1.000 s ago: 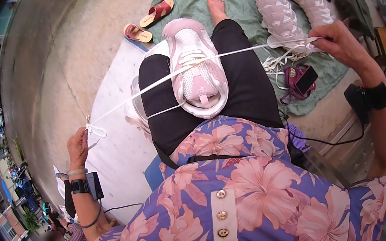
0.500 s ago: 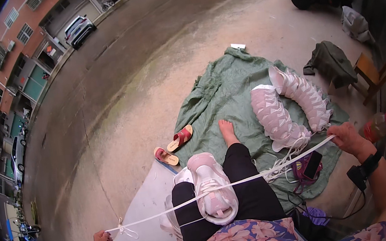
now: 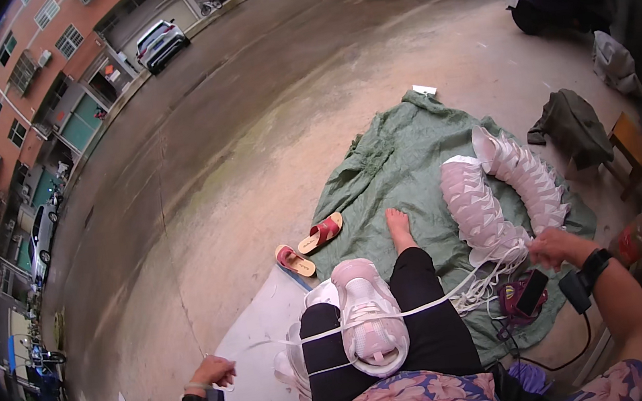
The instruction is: The recorder is lacing a pink and white sneaker by hand.
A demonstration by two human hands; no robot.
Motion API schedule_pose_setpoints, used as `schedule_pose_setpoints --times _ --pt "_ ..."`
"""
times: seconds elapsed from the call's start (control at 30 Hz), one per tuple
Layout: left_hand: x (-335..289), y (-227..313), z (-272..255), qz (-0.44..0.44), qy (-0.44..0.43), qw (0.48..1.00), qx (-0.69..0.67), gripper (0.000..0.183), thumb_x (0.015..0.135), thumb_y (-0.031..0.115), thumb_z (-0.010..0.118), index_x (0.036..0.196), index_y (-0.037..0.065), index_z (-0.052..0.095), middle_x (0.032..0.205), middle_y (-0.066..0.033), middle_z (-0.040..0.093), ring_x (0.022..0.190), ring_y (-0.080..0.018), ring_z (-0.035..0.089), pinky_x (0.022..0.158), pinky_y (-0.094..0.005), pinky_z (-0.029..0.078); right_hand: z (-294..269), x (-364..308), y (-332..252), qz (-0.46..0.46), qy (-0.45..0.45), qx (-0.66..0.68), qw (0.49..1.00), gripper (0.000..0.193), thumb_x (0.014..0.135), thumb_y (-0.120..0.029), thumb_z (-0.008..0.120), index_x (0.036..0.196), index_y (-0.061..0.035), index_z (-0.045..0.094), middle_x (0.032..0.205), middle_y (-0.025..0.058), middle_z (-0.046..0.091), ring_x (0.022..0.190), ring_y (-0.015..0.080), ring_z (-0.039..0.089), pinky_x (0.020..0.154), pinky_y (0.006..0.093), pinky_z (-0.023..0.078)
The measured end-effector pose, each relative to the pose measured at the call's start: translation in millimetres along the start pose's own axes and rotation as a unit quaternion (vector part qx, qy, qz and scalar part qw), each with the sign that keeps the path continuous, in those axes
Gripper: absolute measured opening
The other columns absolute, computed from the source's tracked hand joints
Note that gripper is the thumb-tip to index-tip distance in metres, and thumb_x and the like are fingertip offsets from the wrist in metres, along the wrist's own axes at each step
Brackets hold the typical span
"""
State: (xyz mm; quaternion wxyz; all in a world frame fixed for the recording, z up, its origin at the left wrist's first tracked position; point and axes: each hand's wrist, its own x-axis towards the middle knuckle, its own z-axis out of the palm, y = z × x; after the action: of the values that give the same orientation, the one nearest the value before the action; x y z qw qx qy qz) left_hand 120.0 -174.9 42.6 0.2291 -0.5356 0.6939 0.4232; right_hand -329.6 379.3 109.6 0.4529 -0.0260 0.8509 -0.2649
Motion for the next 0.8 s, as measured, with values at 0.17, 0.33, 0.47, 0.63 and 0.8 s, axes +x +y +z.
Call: schedule_pose_setpoints --times 0.17,0.33,0.47,0.63,0.8 --pt "-13.1 67.7 128.2 0.087 -0.311 0.943 -0.076 0.032 0.088 0.031 0.056 0.071 0.004 0.062 0.053 -0.0014 0.055 0.039 -0.0074 0.046 0.038 -0.0195 0.035 159.5 74.1 20.4 0.003 -0.286 0.144 0.947 0.041 0.092 -0.041 0.044 0.085 -0.0031 0.059 0.054 -0.0002 0.045 0.042 0.0100 0.039 0.040 0.0253 0.035" --pt "-2.4 125.9 177.8 0.190 -0.298 0.911 -0.213 0.028 0.092 0.025 0.048 0.079 0.003 0.059 0.057 -0.0019 0.056 0.039 -0.0058 0.046 0.038 -0.0172 0.035 212.1 79.8 -31.3 -0.063 -0.345 0.299 0.887 0.016 0.086 -0.011 0.047 0.096 -0.0001 0.052 0.080 0.0131 0.062 0.063 0.0192 0.063 0.055 0.0330 0.055" --pt "3.7 154.8 189.7 0.220 -0.180 0.939 -0.193 0.024 0.093 0.022 0.048 0.079 0.004 0.056 0.056 -0.0014 0.054 0.036 -0.0050 0.041 0.034 -0.0174 0.030 215.5 86.5 -55.8 -0.115 -0.260 0.276 0.918 0.027 0.092 -0.028 0.047 0.088 -0.0026 0.054 0.078 0.0115 0.063 0.056 0.0163 0.062 0.050 0.0282 0.053" --pt "5.3 161.6 198.9 0.240 -0.134 0.925 -0.261 0.022 0.093 0.022 0.048 0.078 0.006 0.051 0.057 -0.0017 0.054 0.038 -0.0041 0.040 0.035 -0.0175 0.029 236.0 87.6 -68.2 -0.178 -0.130 0.332 0.917 0.032 0.092 -0.035 0.050 0.078 -0.0066 0.057 0.064 0.0031 0.059 0.050 0.0098 0.055 0.046 0.0210 0.045" --pt "-7.9 151.6 206.8 0.253 -0.119 0.909 -0.308 0.021 0.093 0.021 0.049 0.077 0.008 0.050 0.058 -0.0010 0.054 0.039 -0.0031 0.040 0.036 -0.0164 0.030 242.9 88.0 -55.3 -0.221 -0.060 0.353 0.907 0.034 0.091 -0.034 0.054 0.072 -0.0066 0.058 0.054 -0.0040 0.047 0.045 0.0040 0.041 0.041 0.0190 0.035"
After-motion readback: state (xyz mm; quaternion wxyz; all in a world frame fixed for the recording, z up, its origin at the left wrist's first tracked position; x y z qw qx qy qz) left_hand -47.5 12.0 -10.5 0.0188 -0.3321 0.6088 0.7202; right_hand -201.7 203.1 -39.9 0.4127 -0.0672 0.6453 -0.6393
